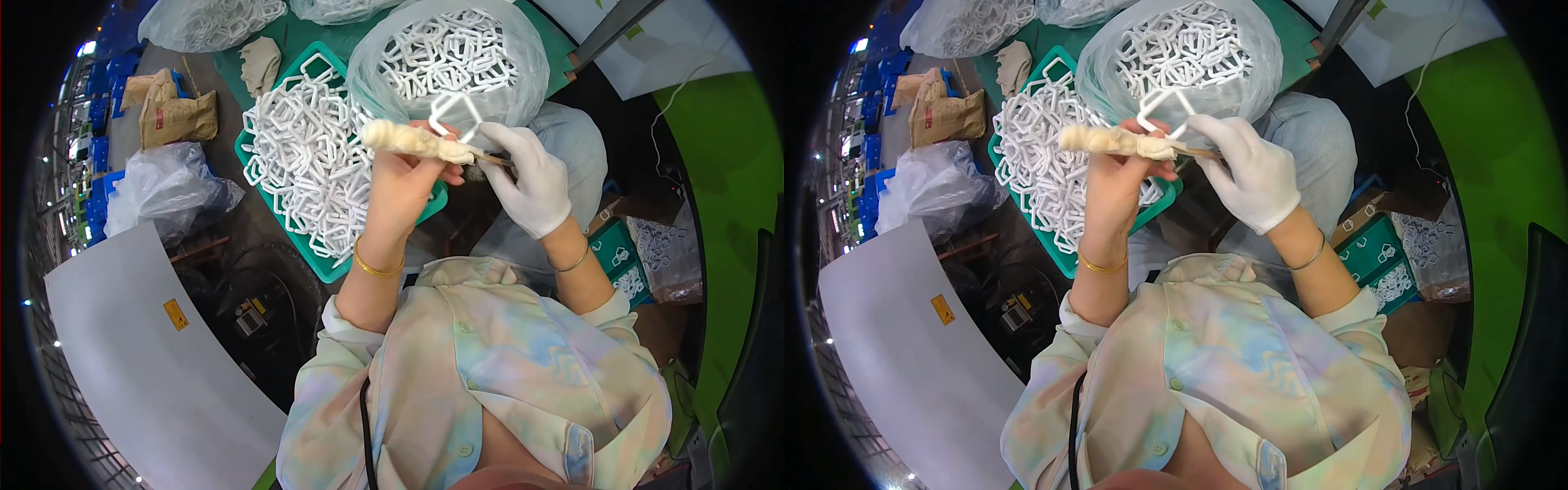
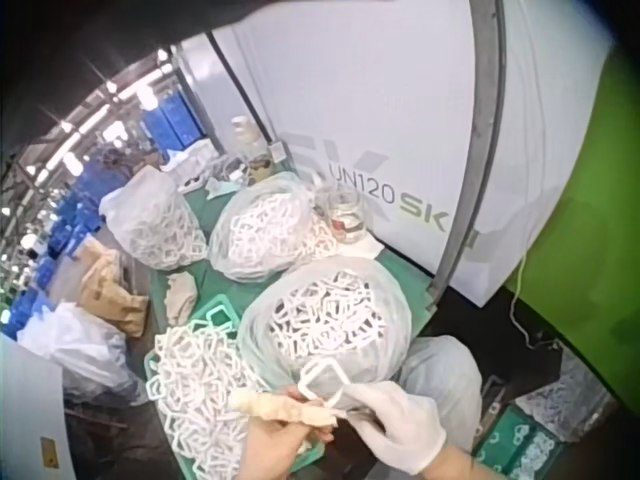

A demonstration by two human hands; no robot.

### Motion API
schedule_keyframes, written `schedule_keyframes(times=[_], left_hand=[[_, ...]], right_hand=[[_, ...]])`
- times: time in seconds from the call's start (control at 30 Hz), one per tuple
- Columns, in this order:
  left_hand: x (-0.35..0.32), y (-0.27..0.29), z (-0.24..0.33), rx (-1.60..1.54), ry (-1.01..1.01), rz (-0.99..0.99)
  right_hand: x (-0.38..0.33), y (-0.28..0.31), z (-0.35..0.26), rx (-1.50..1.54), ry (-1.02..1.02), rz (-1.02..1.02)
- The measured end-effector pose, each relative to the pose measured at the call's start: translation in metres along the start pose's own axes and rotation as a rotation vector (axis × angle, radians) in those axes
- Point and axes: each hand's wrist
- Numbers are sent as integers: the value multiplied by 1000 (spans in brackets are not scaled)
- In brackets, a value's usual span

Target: The person collects plastic buckles from a box into a green tray and carries them to a workstation. The person then holds batches of the plastic buckles by hand while an applicator stick is applied to them.

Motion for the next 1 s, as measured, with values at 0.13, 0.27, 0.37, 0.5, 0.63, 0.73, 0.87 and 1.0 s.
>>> schedule_keyframes(times=[0.13,0.27,0.37,0.5,0.63,0.73,0.87,1.0], left_hand=[[-1,3,1,176,-127,70],[-2,0,1,466,-363,78],[-4,4,-3,406,-355,67],[-9,-1,-2,93,-218,-4],[-11,-8,0,-42,-101,-74],[-12,-5,6,-3,-79,-33],[-13,3,15,131,-88,26],[-10,7,18,64,-158,186]], right_hand=[[-7,3,4,51,26,-22],[-11,2,1,-1,-106,-159],[-7,2,13,306,-414,-147],[3,-1,-4,649,-343,-116],[17,7,-28,811,-395,-145],[20,5,-19,730,-300,-177],[18,2,-10,536,-199,-256],[7,-1,-14,381,-219,-143]])
Point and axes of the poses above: each hand's wrist, its own x-axis towards the middle knuckle, its own y-axis out of the back of the hand, z = x × y, and after that the axes turned 12 degrees about -z, right-handed
